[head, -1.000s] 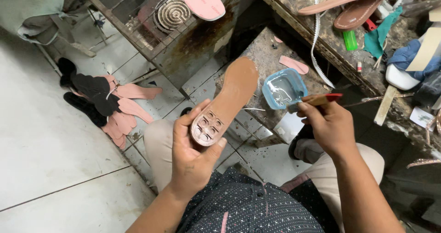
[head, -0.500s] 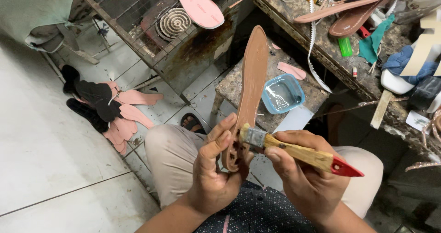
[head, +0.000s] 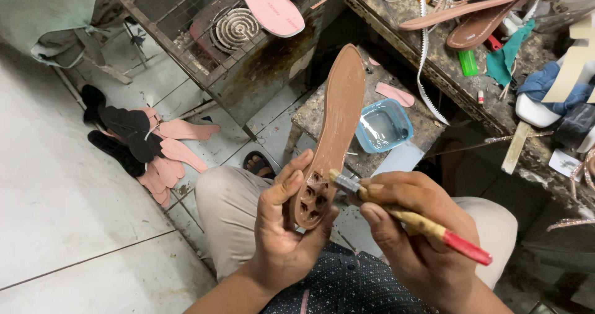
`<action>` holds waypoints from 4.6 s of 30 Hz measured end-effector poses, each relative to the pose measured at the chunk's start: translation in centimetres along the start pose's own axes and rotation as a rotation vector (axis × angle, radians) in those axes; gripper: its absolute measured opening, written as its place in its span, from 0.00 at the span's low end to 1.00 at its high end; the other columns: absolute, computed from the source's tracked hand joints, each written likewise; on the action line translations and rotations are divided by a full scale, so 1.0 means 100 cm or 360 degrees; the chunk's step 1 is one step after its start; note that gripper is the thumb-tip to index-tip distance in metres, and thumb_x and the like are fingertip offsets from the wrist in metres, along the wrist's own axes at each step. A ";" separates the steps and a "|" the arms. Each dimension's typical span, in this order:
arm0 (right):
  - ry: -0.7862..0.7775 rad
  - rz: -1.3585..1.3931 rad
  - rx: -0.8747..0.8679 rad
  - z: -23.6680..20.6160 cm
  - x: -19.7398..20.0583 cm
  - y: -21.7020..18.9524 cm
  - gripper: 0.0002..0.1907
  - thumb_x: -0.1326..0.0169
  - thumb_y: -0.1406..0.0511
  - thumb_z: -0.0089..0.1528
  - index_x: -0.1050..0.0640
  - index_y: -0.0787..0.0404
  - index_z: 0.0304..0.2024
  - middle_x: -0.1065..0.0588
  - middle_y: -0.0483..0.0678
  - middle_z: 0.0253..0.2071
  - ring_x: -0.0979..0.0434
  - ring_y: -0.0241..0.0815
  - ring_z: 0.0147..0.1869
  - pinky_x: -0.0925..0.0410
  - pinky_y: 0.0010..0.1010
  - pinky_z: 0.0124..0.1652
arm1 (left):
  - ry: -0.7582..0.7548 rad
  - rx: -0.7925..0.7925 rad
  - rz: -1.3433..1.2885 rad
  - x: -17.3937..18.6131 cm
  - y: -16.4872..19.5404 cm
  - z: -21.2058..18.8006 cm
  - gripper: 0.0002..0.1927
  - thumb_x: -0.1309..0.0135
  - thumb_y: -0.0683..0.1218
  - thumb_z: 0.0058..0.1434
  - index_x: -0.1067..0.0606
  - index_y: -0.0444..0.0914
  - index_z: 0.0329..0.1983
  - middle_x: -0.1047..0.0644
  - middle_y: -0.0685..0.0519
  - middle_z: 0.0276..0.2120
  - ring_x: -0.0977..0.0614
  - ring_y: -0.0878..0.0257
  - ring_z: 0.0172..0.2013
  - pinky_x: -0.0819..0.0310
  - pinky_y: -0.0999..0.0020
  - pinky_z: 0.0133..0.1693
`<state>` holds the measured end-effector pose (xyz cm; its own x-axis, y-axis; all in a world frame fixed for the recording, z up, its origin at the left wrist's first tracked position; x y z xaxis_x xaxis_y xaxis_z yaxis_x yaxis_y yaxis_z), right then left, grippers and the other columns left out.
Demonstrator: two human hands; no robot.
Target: The person sits on the workshop floor and uses a brush to spread glue from a small container onto the underside of a shoe insole, working the liquid over the surface and into the perforated heel area, then reaches to a rack to place the finished insole with others and takes another insole to brush.
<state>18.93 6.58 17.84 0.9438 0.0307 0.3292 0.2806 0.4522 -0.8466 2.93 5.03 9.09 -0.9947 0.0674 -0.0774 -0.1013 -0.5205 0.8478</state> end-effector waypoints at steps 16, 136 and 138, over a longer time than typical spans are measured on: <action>-0.0164 -0.0288 0.0189 -0.001 -0.017 -0.013 0.11 0.39 0.71 0.62 0.24 0.66 0.46 0.21 0.54 0.47 0.15 0.44 0.49 0.22 0.29 0.46 | -0.0072 0.0038 -0.0104 -0.003 0.000 0.004 0.41 0.41 0.26 0.63 0.46 0.41 0.73 0.43 0.37 0.76 0.30 0.52 0.71 0.28 0.63 0.68; -0.0452 -0.0346 0.0511 0.010 -0.037 -0.041 0.16 0.35 0.75 0.55 0.25 0.68 0.44 0.24 0.57 0.46 0.18 0.51 0.49 0.24 0.35 0.46 | -0.0383 0.0780 -0.0338 0.001 -0.013 0.009 0.40 0.46 0.32 0.58 0.41 0.31 0.76 0.30 0.43 0.70 0.26 0.58 0.68 0.34 0.62 0.71; -0.0469 -0.0330 0.0502 0.009 -0.036 -0.040 0.16 0.35 0.75 0.55 0.25 0.68 0.44 0.24 0.57 0.46 0.18 0.51 0.49 0.24 0.35 0.45 | -0.0403 0.0848 -0.0537 0.000 -0.015 0.006 0.41 0.45 0.33 0.61 0.44 0.31 0.77 0.31 0.43 0.71 0.27 0.57 0.69 0.35 0.62 0.71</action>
<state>14.24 5.47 20.38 0.7710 0.1423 0.6207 0.3477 0.7226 -0.5975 3.11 6.31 8.13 -0.8689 0.3836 -0.3128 -0.3186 0.0502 0.9466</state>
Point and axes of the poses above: each hand's wrist, its own z-axis towards the middle knuckle, its own x-axis out of the back of the hand, y = z × x, the point moved 9 cm from there along z, towards the middle knuckle
